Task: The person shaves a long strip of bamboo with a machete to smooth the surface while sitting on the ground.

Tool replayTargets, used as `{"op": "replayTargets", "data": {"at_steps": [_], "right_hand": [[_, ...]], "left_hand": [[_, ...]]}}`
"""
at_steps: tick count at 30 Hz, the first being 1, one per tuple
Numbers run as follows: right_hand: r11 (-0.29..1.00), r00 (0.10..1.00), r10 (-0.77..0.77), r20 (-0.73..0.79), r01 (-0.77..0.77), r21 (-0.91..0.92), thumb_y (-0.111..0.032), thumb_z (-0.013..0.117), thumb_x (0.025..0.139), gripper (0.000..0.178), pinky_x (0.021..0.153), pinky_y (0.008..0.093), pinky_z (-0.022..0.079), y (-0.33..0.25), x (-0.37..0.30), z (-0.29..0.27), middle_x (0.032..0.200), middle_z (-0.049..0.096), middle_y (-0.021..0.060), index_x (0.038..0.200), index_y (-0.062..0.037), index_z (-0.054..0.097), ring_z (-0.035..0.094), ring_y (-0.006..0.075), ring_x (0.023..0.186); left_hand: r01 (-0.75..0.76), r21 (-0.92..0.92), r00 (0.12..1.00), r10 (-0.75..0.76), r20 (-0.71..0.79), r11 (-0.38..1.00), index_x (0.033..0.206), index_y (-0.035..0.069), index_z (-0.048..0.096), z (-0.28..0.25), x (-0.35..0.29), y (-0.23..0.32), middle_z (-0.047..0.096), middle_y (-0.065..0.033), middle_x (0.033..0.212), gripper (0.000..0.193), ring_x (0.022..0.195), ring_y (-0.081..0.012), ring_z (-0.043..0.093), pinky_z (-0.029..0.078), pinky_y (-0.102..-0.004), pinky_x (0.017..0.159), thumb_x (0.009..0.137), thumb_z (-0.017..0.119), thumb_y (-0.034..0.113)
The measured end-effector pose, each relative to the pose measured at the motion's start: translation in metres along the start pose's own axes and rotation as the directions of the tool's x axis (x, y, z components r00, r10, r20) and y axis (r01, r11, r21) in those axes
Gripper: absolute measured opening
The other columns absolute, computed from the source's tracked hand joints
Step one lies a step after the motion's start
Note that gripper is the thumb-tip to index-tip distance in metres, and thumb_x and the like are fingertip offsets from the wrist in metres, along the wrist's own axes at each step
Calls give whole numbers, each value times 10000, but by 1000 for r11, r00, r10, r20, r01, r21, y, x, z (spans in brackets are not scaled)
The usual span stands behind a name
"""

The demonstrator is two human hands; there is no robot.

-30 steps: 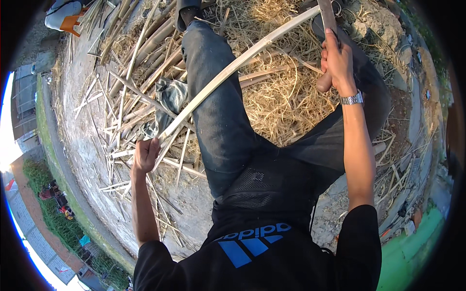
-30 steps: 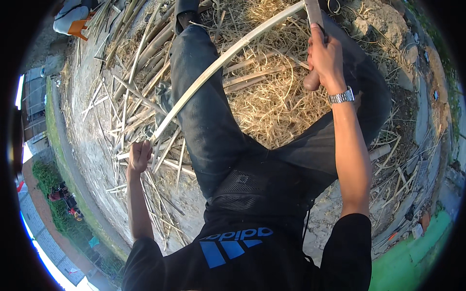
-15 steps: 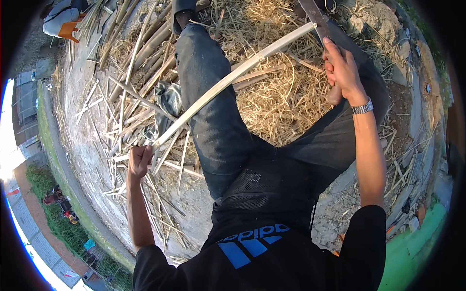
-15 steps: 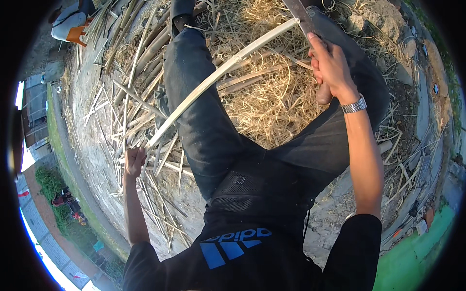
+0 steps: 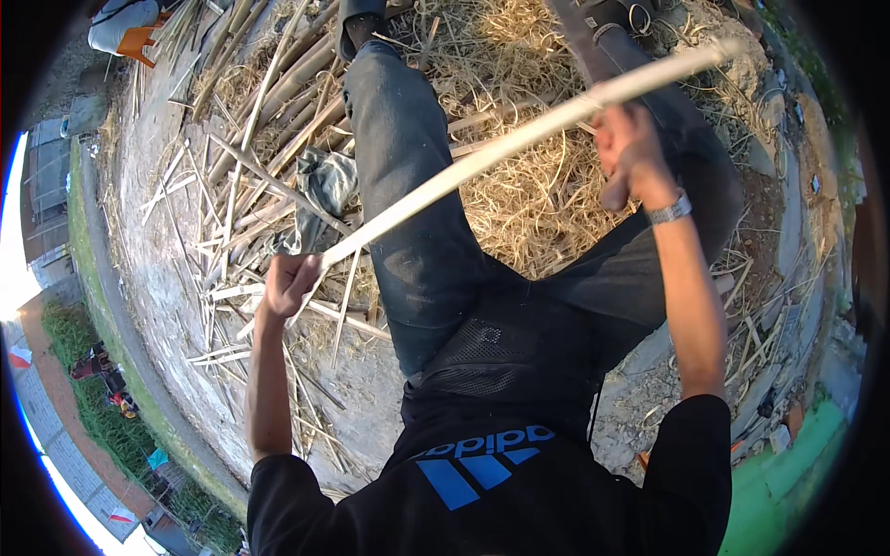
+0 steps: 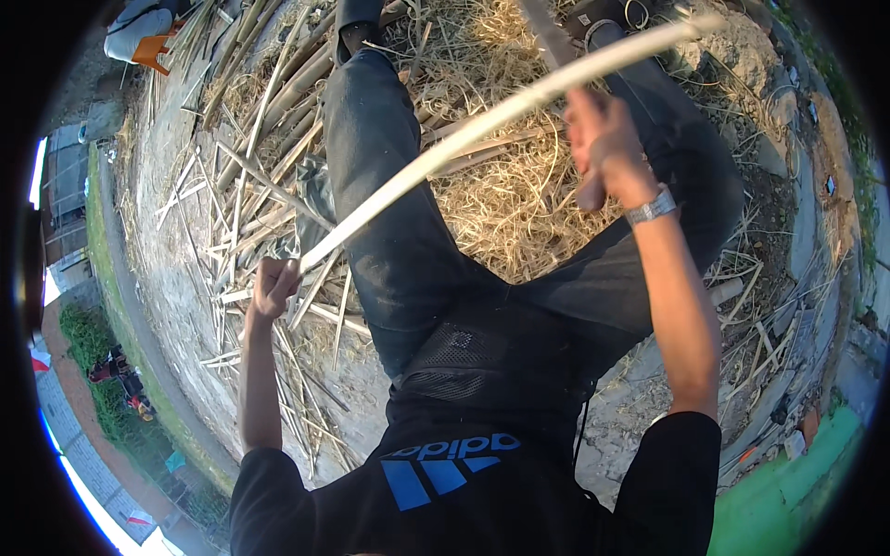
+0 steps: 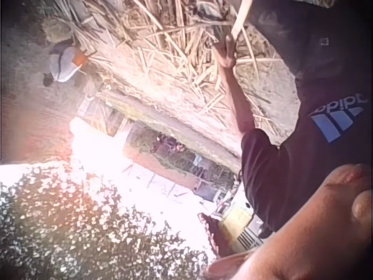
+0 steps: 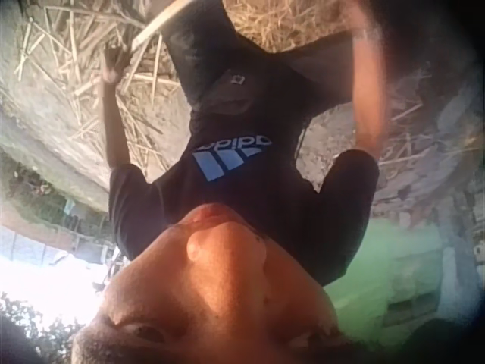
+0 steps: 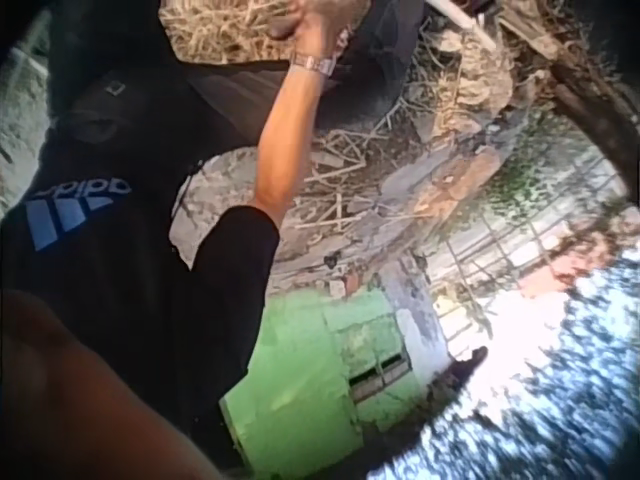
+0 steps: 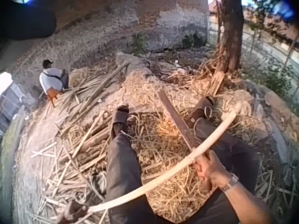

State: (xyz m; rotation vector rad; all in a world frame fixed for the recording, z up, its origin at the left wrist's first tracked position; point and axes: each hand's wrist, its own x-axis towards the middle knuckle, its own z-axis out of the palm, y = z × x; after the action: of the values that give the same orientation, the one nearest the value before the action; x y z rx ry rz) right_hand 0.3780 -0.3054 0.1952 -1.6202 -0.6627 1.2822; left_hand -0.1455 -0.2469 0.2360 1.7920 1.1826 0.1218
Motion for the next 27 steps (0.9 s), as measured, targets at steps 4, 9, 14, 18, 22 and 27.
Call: {"op": "replayTargets", "data": {"at_steps": [4, 9, 14, 18, 22, 27], "right_hand": [[947, 986, -104, 134, 139, -289, -504, 571, 1024, 501, 435, 333, 416, 34, -35, 79, 525, 470, -29, 856, -33, 596, 505, 114, 469], [994, 957, 62, -284, -35, 99, -444, 578, 1040, 442, 376, 244, 353, -5, -14, -6, 605, 460, -33, 863, -39, 568, 427, 55, 422], [986, 920, -131, -369, 159, 48, -432, 605, 1032, 413, 396, 244, 354, -47, -1, -16, 625, 478, -30, 899, -42, 588, 427, 48, 433], [894, 832, -397, -388, 256, -368, -319, 669, 992, 330, 541, 348, 459, -35, 37, -9, 656, 546, 48, 955, -1, 593, 549, 189, 533], [625, 849, -480, -220, 156, -765, -208, 654, 939, 351, 766, 484, 514, 13, 82, 26, 890, 670, 236, 1215, 2, 601, 676, 404, 908], [794, 925, -341, 167, 379, -476, -794, 435, 924, 887, 1220, 593, 198, -10, 54, 177, 1602, 213, 380, 1514, -134, 488, 222, 504, 1507]], "left_hand": [[-208, 38, 974, 203, 99, 977, 602, -4, 491, 12, 24, 47, 345, -53, 488, 511, 462, -138, 307, 272, -370, 449, 1018, 595, 274], [22, 122, 988, -3, -152, 992, 617, 5, 516, -28, -26, -4, 415, -40, 487, 502, 480, -104, 344, 278, -349, 458, 1039, 549, 274], [20, 75, 937, 7, -349, 997, 667, 18, 545, -58, -35, -13, 457, 6, 523, 570, 500, -92, 381, 291, -307, 475, 1060, 525, 430], [-38, 68, 852, 67, -519, 997, 820, 9, 639, -52, 19, 25, 415, 63, 575, 537, 536, -54, 366, 259, -251, 502, 930, 701, 531], [-97, -143, 762, -19, -647, 985, 1247, -109, 628, -24, 78, 74, 426, 86, 667, 654, 611, -35, 385, 292, -222, 543, 905, 780, 427], [12, -483, 726, -339, -598, 876, 1266, -132, 633, 4, 108, 71, 481, 59, 697, 677, 640, -36, 437, 416, -199, 666, 872, 843, 378]]}}
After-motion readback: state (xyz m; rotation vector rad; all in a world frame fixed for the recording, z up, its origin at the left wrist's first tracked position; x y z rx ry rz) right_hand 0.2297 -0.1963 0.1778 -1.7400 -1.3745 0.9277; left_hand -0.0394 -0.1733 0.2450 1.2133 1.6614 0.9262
